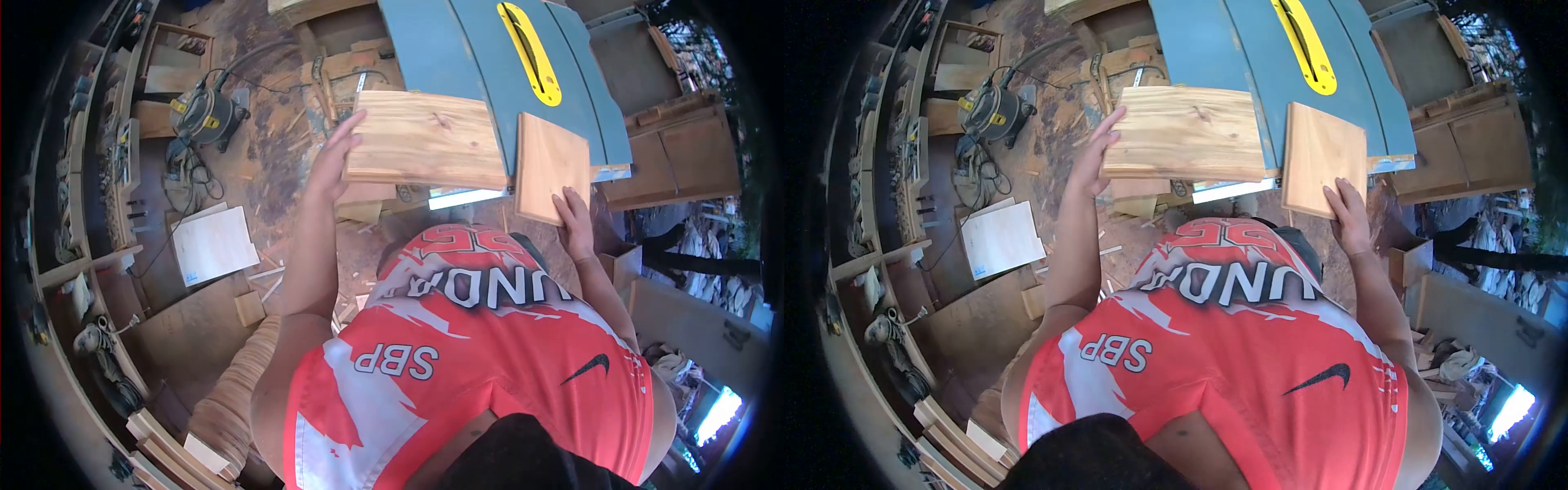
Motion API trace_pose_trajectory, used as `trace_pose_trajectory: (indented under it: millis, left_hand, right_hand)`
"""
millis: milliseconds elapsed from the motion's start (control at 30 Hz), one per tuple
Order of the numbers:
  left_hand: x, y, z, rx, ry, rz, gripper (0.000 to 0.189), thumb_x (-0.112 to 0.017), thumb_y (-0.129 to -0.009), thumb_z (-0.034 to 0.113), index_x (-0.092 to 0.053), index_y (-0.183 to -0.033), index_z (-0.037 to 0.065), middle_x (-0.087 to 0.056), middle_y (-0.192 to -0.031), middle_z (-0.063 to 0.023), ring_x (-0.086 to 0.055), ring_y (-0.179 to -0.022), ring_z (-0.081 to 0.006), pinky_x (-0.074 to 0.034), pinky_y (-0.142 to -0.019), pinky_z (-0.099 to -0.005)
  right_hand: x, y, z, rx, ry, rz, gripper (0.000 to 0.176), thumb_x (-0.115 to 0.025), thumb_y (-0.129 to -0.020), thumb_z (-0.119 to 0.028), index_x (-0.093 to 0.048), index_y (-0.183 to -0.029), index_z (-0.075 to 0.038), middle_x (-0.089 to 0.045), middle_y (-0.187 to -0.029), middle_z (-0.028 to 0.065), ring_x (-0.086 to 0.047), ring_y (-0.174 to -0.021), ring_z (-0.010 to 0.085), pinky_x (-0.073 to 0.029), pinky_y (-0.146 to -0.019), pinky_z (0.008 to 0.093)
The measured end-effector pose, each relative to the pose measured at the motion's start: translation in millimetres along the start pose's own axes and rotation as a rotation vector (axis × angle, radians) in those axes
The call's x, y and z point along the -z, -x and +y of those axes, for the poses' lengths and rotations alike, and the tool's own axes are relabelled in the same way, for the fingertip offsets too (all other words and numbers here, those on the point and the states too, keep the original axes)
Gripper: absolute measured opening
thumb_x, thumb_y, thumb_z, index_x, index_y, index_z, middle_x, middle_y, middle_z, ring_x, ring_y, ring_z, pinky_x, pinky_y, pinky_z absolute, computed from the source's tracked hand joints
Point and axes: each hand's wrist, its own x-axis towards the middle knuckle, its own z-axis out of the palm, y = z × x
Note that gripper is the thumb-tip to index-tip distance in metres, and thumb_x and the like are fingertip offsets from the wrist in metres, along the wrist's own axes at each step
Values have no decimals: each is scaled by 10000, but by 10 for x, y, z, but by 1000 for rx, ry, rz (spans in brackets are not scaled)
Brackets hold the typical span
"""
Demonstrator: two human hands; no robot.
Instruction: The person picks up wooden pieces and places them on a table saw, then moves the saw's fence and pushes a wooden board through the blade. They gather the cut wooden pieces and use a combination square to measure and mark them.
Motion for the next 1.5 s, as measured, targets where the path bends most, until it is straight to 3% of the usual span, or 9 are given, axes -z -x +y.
trace_pose_trajectory:
  millis: [200,367,567,767,833,967,1067,1200,1500]
  left_hand:
    - [-165,-29,158,9,72,46,459,-525,-874,161,-494,-1324,79,-543,-1257,-130,-545,-1166,-227,-478,-950,-342]
    - [-223,-71,257,-19,176,69,293,-488,-918,181,-553,-1186,83,-627,-1030,-67,-638,-766,-114,-525,-527,-208]
    - [-497,-14,293,-44,327,262,322,-466,-964,190,-512,-1240,30,-662,-723,-41,-610,-479,-81,-546,-406,-198]
    - [-602,50,132,-95,310,310,336,-465,-971,212,-503,-1262,48,-659,-733,-27,-578,-433,-72,-539,-407,-186]
    - [-598,84,6,-134,328,262,359,-471,-961,194,-485,-1295,61,-669,-881,-55,-605,-488,-73,-530,-399,-162]
    - [-628,88,-320,-250,144,349,491,-501,-927,134,-404,-1405,77,-511,-1292,-140,-591,-1062,-198,-543,-848,-305]
    - [-682,72,-560,-286,-36,414,630,-508,-898,28,-288,-1485,90,-345,-1486,-145,-386,-1323,-217,-320,-1071,-318]
    - [-649,18,-825,-319,-90,370,820,-525,-885,-4,-9,-1519,50,-306,-1503,-165,-378,-1326,-211,-319,-1066,-299]
    - [-533,-185,-1048,-197,-34,483,897,-619,-873,37,-2,-1522,100,-376,-1446,-174,-484,-1233,-250,-427,-999,-360]
  right_hand:
    - [-306,-275,53,120,-74,34,542,-609,-726,20,-585,-1245,-135,-505,-1310,191,-477,-1238,380,-367,-1054,497]
    - [-328,-614,-116,175,-195,25,559,-624,-701,44,-575,-1232,-125,-503,-1300,195,-478,-1226,393,-371,-1051,499]
    - [-361,-809,-28,294,-338,-116,504,-664,-737,-47,-564,-1227,-116,-467,-1356,170,-422,-1296,360,-319,-1099,491]
    - [-219,-1125,61,388,-504,-242,424,-727,-755,-155,-603,-1155,-84,-478,-1354,156,-429,-1296,341,-318,-1112,460]
    - [-247,-1187,108,411,-534,-249,410,-729,-764,-170,-607,-1144,-79,-485,-1349,153,-430,-1297,336,-324,-1109,461]
    - [-315,-1230,202,463,-565,-260,394,-732,-771,-189,-609,-1125,-66,-501,-1340,144,-432,-1300,327,-335,-1102,461]
    - [-316,-1258,201,477,-564,-270,387,-725,-776,-193,-609,-1122,-62,-499,-1345,142,-428,-1306,323,-328,-1107,458]
    - [-316,-1267,206,484,-547,-295,381,-716,-784,-195,-608,-1123,-59,-502,-1343,141,-426,-1308,325,-322,-1110,456]
    - [-431,-1257,267,437,-603,-281,428,-727,-768,-192,-600,-1150,-46,-505,-1341,169,-435,-1299,343,-320,-1109,445]
